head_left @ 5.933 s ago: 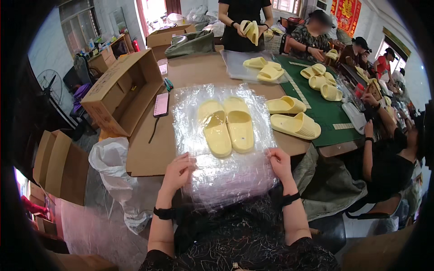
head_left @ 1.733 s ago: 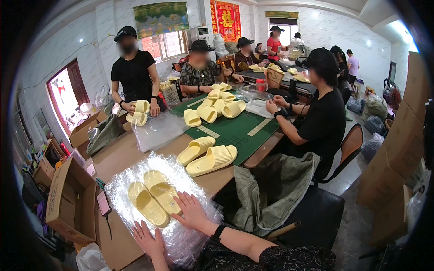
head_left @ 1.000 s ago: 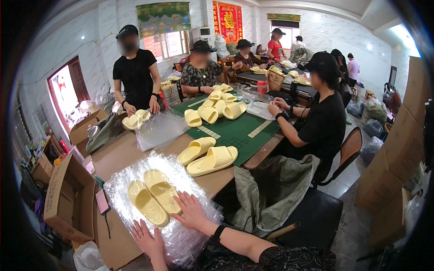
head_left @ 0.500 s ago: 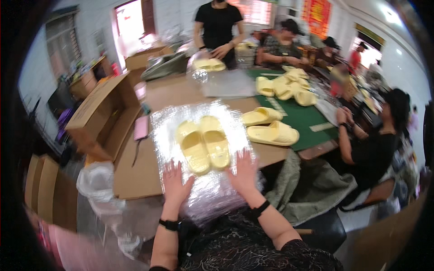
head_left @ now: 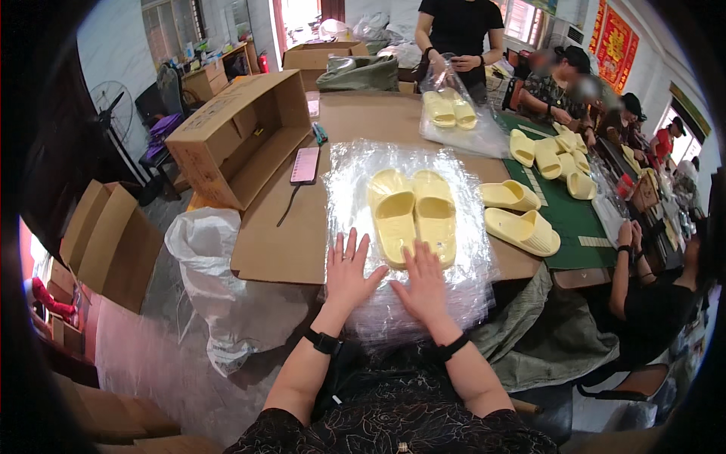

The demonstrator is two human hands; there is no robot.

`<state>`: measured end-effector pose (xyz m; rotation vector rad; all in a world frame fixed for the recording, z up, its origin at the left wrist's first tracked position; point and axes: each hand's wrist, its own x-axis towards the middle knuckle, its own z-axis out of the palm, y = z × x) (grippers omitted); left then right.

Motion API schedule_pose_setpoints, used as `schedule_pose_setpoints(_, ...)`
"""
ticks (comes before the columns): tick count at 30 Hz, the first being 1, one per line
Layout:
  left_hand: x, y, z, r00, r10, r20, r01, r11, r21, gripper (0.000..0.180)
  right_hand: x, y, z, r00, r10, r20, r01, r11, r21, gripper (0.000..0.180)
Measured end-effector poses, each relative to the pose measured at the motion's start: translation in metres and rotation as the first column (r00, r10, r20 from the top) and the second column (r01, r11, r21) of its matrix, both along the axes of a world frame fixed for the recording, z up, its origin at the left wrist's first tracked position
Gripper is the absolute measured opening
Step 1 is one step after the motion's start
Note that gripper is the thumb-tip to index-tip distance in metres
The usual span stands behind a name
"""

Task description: Sorting and packaging finished slippers into plastic bags in a factory assembly area.

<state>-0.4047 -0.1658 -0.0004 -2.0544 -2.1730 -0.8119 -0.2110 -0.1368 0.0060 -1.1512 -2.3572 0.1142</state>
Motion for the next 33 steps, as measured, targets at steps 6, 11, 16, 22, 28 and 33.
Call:
schedule_pose_setpoints(6,-0.001,0.000,0.002,1.000,-0.013,-0.001,0.013,0.999,0.048,0.078,0.044,-0.006,-0.001,0.993,-0.119,0.016,0.120,0.993,-0.011,0.079)
schedule_pose_setpoints(11,-0.003,-0.001,0.003,1.000,-0.005,-0.003,0.005,1.000,0.015,0.078,0.036,0.007,0.050,0.995,-0.088,-0.049,0.087,0.996,-0.013,0.059)
schedule_pose_setpoints(16,0.000,-0.002,0.008,1.000,0.006,0.000,-0.006,0.999,-0.048,0.079,0.001,0.052,0.084,0.965,-0.164,-0.203,0.154,0.986,-0.063,0.050)
schedule_pose_setpoints(22,-0.001,0.001,0.002,1.000,-0.011,-0.004,0.010,0.998,-0.058,0.080,-0.041,0.113,0.065,0.931,-0.327,0.159,0.350,0.925,-0.146,0.054)
schedule_pose_setpoints(28,-0.002,0.002,-0.002,1.000,0.005,0.004,-0.005,1.000,-0.030,0.079,-0.049,0.128,0.039,0.924,-0.364,0.116,0.377,0.919,-0.118,0.050)
schedule_pose_setpoints(33,-0.002,0.002,-0.002,0.999,0.033,0.040,-0.034,0.999,0.033,0.085,-0.044,0.135,0.024,0.922,-0.374,0.100,0.383,0.920,-0.082,0.045)
